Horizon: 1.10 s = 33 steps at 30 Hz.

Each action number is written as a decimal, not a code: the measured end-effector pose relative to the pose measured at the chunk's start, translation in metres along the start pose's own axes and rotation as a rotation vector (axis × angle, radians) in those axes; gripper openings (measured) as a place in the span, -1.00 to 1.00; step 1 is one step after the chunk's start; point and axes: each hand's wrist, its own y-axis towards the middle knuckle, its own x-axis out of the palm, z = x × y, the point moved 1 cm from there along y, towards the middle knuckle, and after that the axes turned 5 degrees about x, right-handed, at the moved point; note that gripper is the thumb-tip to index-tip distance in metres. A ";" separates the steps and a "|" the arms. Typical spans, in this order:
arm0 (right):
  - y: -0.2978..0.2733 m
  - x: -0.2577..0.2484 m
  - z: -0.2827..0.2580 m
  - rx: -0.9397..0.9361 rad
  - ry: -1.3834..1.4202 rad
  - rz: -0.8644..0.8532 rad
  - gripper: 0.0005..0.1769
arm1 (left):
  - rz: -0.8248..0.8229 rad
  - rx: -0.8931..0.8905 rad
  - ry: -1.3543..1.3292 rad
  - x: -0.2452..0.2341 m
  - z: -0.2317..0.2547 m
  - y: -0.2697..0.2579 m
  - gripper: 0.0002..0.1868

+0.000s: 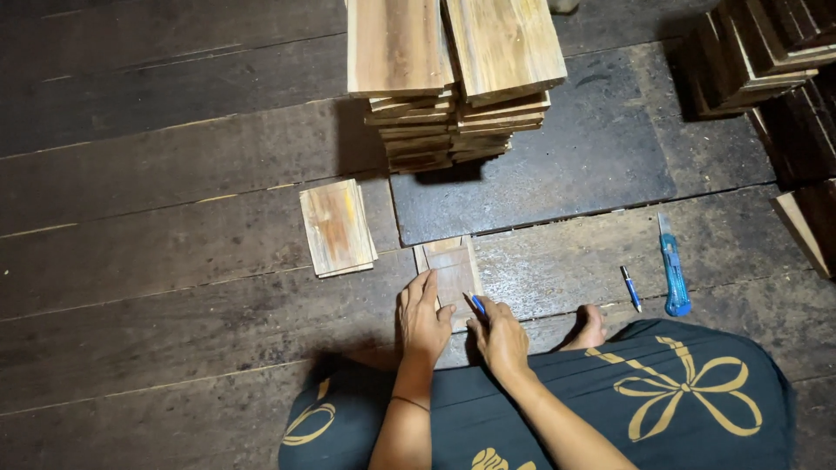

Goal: The person sits on the floor and uses a pen to mark lines on small rectangular wooden pieces. They pick up each piece from a stack, place it on the floor, draw lines on it, and then set it aside. The process is repeated for several pieces.

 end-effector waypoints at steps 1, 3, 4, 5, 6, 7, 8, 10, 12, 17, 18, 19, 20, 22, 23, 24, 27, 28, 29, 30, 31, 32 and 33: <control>0.000 -0.001 -0.001 0.001 0.000 0.000 -0.49 | -0.001 0.000 0.000 0.000 0.000 0.001 -0.20; 0.001 -0.003 -0.004 -0.013 0.014 0.011 -0.52 | -0.004 -0.006 0.015 0.001 0.001 0.002 -0.18; 0.001 -0.002 -0.004 -0.013 0.014 0.011 -0.52 | -0.005 -0.006 0.015 0.000 0.001 0.002 -0.18; 0.000 -0.002 -0.005 -0.017 0.010 0.016 -0.52 | -0.012 -0.014 0.016 0.000 0.001 0.002 -0.17; 0.001 -0.001 -0.005 -0.021 0.004 0.021 -0.52 | -0.018 -0.022 0.015 0.000 0.002 0.003 -0.17; 0.001 0.000 -0.005 -0.021 0.004 0.021 -0.52 | -0.018 -0.023 0.015 -0.001 0.005 0.004 -0.17; 0.001 0.000 -0.005 -0.029 0.016 0.039 -0.52 | -0.031 -0.035 0.037 -0.003 0.007 0.004 -0.18; -0.001 0.000 -0.006 -0.040 0.028 0.061 -0.52 | -0.038 -0.043 0.060 -0.008 0.015 0.004 -0.19; -0.003 -0.003 -0.010 -0.042 0.035 0.045 -0.53 | -0.096 -0.090 0.087 -0.018 0.026 0.005 -0.23; 0.013 0.017 0.013 -0.140 0.066 0.134 -0.48 | -0.010 0.054 0.094 -0.008 0.012 -0.001 -0.21; 0.015 0.018 0.015 -0.121 0.091 0.106 -0.44 | -0.006 0.100 0.073 -0.010 0.011 -0.004 -0.22; 0.013 0.005 0.008 -0.124 0.092 0.105 -0.44 | -0.004 0.098 0.075 -0.022 0.023 -0.005 -0.22; 0.010 -0.006 0.003 -0.043 0.190 0.070 -0.45 | -0.081 0.087 0.099 -0.033 0.034 -0.008 -0.14; 0.012 -0.019 0.006 0.040 0.289 0.031 -0.43 | -0.162 0.072 0.123 -0.042 0.044 -0.012 -0.05; 0.017 -0.020 0.014 0.053 0.368 0.012 -0.46 | -0.170 0.104 0.156 -0.039 0.043 -0.013 -0.05; 0.024 -0.023 0.022 0.068 0.447 -0.004 -0.46 | -0.179 0.139 0.187 -0.036 0.043 -0.012 -0.05; 0.014 -0.040 0.016 0.038 0.438 -0.009 -0.54 | -0.163 0.175 0.269 -0.025 0.039 -0.010 -0.14; 0.019 -0.036 0.021 0.039 0.438 -0.008 -0.54 | -0.164 0.176 0.269 -0.025 0.040 -0.009 -0.14; 0.024 -0.031 0.025 0.012 0.438 0.000 -0.57 | -0.164 0.173 0.289 -0.025 0.040 -0.008 -0.14; 0.028 -0.026 0.030 -0.014 0.438 0.006 -0.60 | -0.166 0.168 0.310 -0.024 0.040 -0.008 -0.15; 0.029 -0.025 0.030 -0.012 0.438 0.004 -0.60 | -0.168 0.167 0.310 -0.023 0.040 -0.008 -0.15; 0.030 -0.025 0.030 -0.014 0.416 0.018 -0.62 | -0.153 0.156 0.312 -0.021 0.040 -0.009 -0.16; 0.031 -0.025 0.030 -0.015 0.394 0.032 -0.65 | -0.139 0.145 0.315 -0.020 0.040 -0.009 -0.16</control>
